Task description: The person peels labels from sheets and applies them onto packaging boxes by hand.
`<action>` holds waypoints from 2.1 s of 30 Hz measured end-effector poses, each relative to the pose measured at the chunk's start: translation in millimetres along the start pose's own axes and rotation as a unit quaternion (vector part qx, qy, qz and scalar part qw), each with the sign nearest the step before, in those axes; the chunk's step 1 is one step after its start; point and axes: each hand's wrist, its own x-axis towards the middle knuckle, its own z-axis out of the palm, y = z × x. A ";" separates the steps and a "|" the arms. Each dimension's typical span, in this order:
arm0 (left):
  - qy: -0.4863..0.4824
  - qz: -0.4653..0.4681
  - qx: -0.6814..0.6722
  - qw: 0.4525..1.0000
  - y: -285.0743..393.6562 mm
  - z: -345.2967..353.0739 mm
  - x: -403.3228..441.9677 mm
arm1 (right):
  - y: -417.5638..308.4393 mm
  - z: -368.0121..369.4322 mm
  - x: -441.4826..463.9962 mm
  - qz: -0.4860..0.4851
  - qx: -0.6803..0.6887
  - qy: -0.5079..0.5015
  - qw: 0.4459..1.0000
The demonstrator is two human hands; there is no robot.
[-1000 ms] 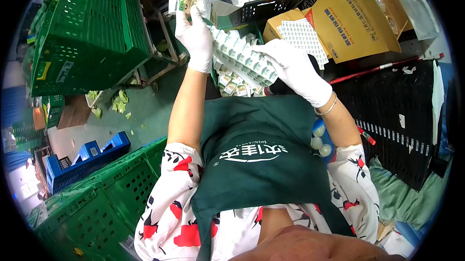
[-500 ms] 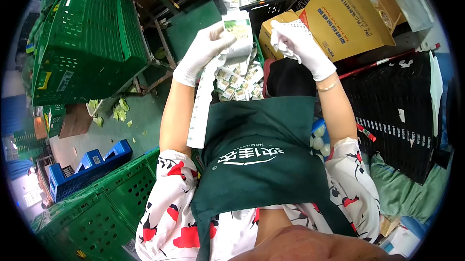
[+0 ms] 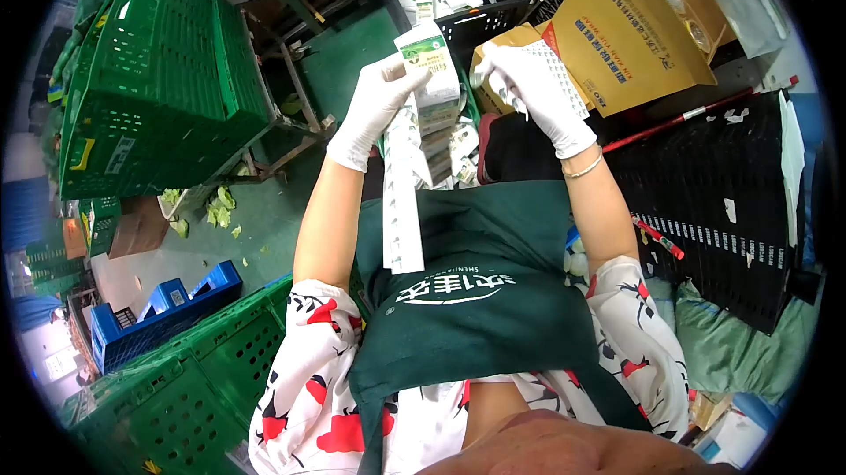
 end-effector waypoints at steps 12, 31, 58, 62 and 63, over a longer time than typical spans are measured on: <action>-0.062 -0.018 -0.007 0.998 2.9 14.9 -13.4 | 14.2 31.5 16.8 -0.095 -0.206 0.179 0.957; -0.060 0.009 0.011 0.998 -13.2 13.9 -5.8 | 19.2 33.6 23.0 -0.154 -0.204 0.182 0.949; -0.039 -0.021 -0.039 0.998 -16.7 -0.3 -4.6 | 30.2 22.9 30.4 -0.038 -0.015 -0.022 0.999; 0.010 -0.001 -0.041 0.999 -11.3 -6.8 2.0 | 18.5 17.2 13.6 -0.013 -0.053 -0.106 0.993; 0.005 0.010 -0.045 0.999 -13.1 -5.4 3.7 | 15.2 17.0 12.0 -0.046 -0.048 -0.053 0.996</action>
